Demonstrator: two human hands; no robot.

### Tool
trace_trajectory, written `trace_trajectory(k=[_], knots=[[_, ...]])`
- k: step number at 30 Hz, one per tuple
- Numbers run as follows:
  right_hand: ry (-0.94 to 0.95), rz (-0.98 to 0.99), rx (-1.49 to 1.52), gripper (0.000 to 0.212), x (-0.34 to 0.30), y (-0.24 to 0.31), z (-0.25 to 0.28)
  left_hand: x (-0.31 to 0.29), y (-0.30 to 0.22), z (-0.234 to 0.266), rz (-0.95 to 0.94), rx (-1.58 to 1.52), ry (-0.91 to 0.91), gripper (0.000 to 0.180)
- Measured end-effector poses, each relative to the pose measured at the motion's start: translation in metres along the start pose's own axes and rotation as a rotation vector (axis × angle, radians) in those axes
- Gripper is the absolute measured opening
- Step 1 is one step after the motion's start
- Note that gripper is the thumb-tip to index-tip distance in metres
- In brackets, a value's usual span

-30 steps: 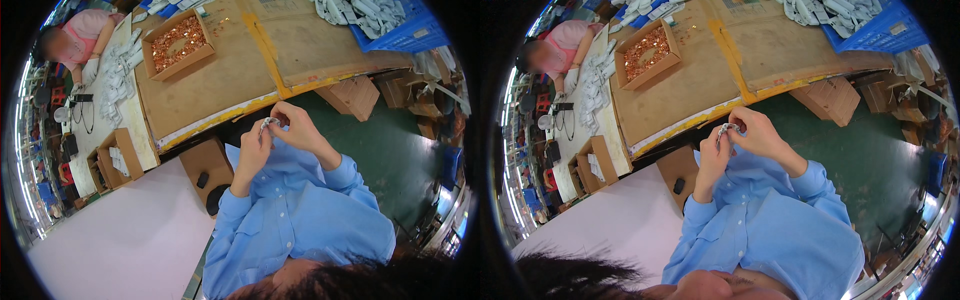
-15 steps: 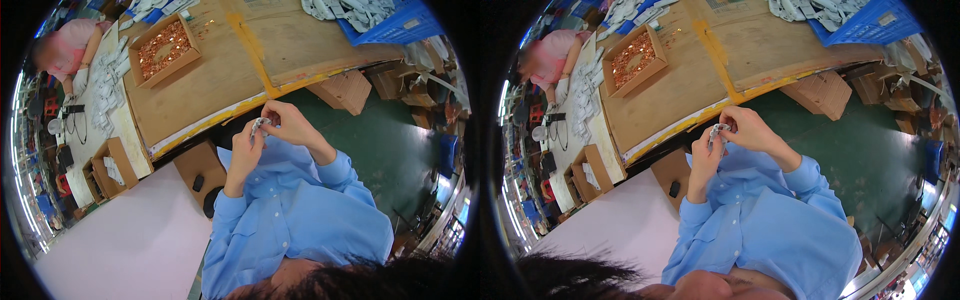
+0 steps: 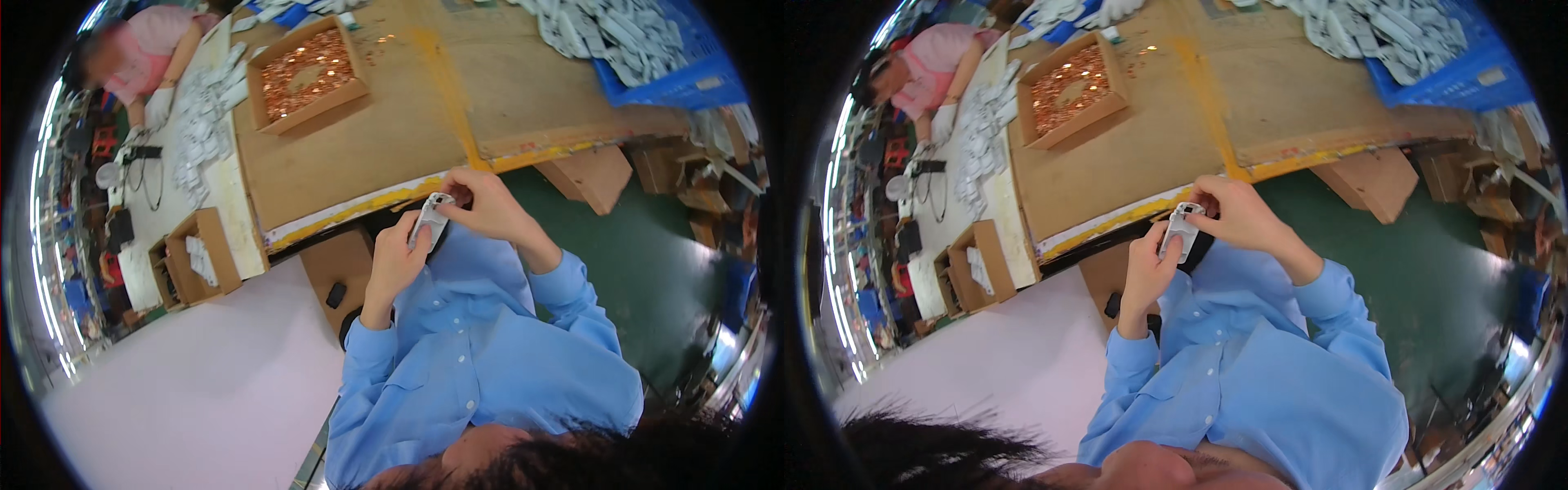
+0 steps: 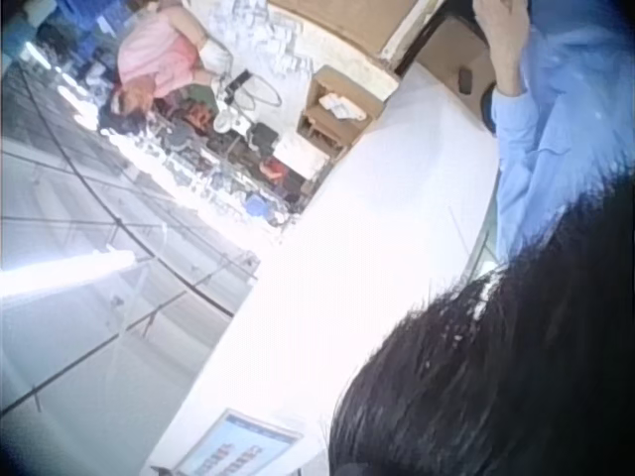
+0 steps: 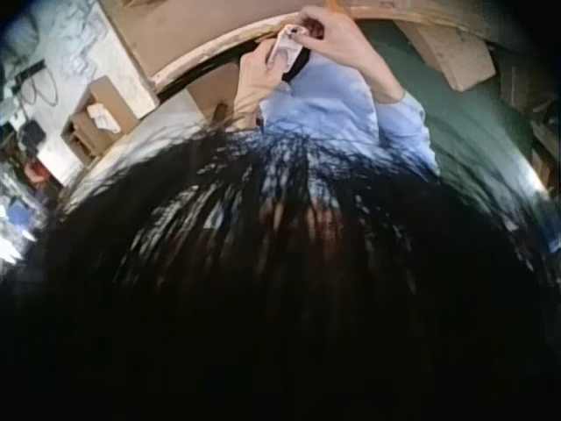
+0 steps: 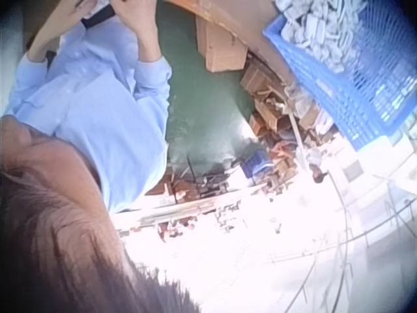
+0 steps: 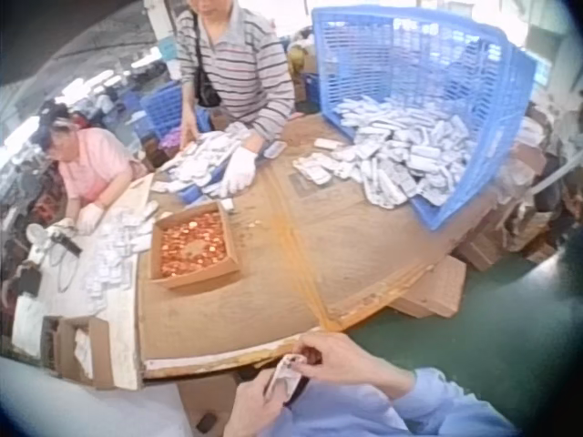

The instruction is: Assembling small metal components into plastic housings at an industrial workbench.

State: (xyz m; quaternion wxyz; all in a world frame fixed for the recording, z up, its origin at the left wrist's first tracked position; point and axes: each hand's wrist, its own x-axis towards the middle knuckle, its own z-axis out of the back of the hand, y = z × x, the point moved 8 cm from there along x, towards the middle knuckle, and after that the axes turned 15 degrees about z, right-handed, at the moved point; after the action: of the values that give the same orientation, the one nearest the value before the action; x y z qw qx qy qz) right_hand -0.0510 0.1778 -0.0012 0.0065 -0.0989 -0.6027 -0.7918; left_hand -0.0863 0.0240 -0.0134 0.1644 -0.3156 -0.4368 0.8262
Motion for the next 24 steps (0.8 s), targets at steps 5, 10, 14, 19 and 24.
trace_trajectory(k=[5,10,14,19,24], knots=[[0.048,0.057,-0.1,0.031,0.037,-0.029,0.041,0.004,0.042,0.08,0.095,-0.093,-0.338,0.022],[-0.273,0.047,-0.501,0.031,0.087,-0.077,0.17,0.027,0.122,0.213,0.204,-0.211,-0.727,0.023],[-0.374,0.076,-0.782,0.028,0.113,-0.087,0.238,0.065,0.151,0.308,0.178,-0.325,-0.869,0.016],[-0.325,0.118,-1.004,0.03,0.15,-0.1,0.26,0.117,0.191,0.403,0.245,-0.216,-1.039,0.025],[-0.277,0.26,-1.213,0.022,0.205,-0.096,0.233,0.127,0.196,0.423,0.183,-0.116,-1.274,0.062]])
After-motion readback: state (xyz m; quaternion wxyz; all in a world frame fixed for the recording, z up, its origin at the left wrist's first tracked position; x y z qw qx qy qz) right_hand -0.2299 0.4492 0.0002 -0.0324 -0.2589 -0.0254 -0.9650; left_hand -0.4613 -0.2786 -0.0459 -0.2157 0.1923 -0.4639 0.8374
